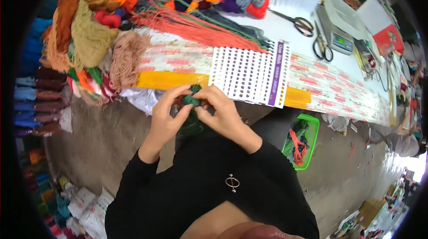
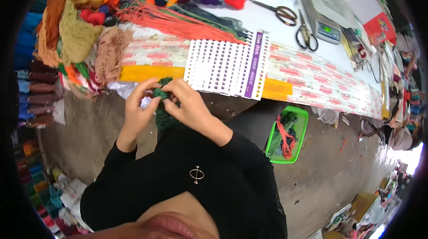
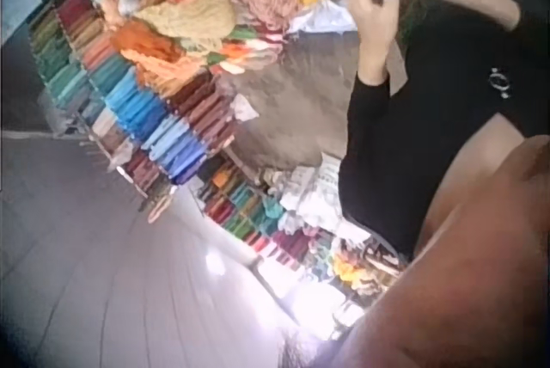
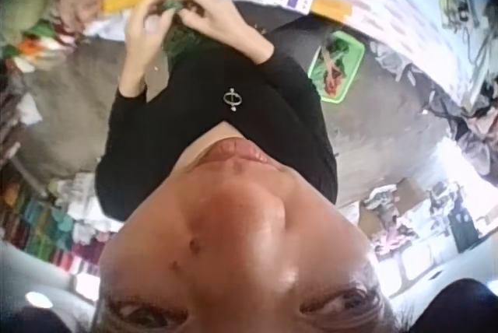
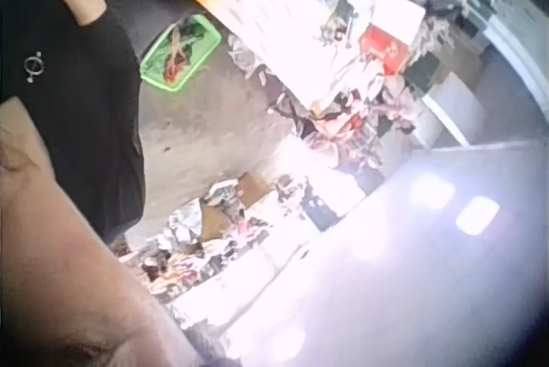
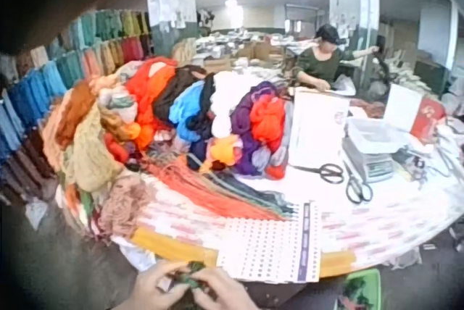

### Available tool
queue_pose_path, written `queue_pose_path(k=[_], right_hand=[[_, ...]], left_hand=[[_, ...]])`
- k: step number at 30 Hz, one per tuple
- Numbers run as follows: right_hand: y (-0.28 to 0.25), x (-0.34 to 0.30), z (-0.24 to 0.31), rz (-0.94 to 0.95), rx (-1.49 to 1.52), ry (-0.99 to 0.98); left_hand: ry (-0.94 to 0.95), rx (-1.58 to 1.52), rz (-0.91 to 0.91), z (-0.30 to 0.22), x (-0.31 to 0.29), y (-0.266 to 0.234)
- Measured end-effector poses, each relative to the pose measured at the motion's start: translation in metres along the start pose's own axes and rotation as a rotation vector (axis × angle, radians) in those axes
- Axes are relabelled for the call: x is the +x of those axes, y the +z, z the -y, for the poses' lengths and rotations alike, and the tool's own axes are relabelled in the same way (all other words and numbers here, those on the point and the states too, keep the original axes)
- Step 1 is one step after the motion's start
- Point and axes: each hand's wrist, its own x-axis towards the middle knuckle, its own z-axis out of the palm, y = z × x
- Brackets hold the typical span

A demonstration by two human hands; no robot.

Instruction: Organize and attach colored yarn bundles to a color reference chart.

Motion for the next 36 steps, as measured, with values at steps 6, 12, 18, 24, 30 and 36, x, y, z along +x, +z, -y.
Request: queue_pose_path(k=[6,12,18,24,30,36], right_hand=[[-0.004,0.003,-0.002,0.119,0.2,0.151],[0.031,0.017,-0.006,0.087,-0.075,-0.106],[0.052,0.042,0.01,-0.074,-0.162,-0.436],[0.063,0.044,0.027,0.049,-0.154,-0.462],[0.078,0.045,0.032,0.149,-0.151,-0.567],[0.083,0.043,0.04,0.393,0.466,-0.188]], left_hand=[[-0.18,-0.388,0.059,0.003,-0.001,-0.014],[0.083,0.201,-0.175,-0.025,-0.005,-0.02],[0.003,0.03,-0.27,-0.004,-0.025,-0.046],[-0.082,-0.08,-0.484,0.0,-0.032,-0.064],[-0.095,-0.068,-0.54,0.008,-0.035,-0.076],[-0.137,-0.303,-0.595,0.016,-0.036,-0.067]])
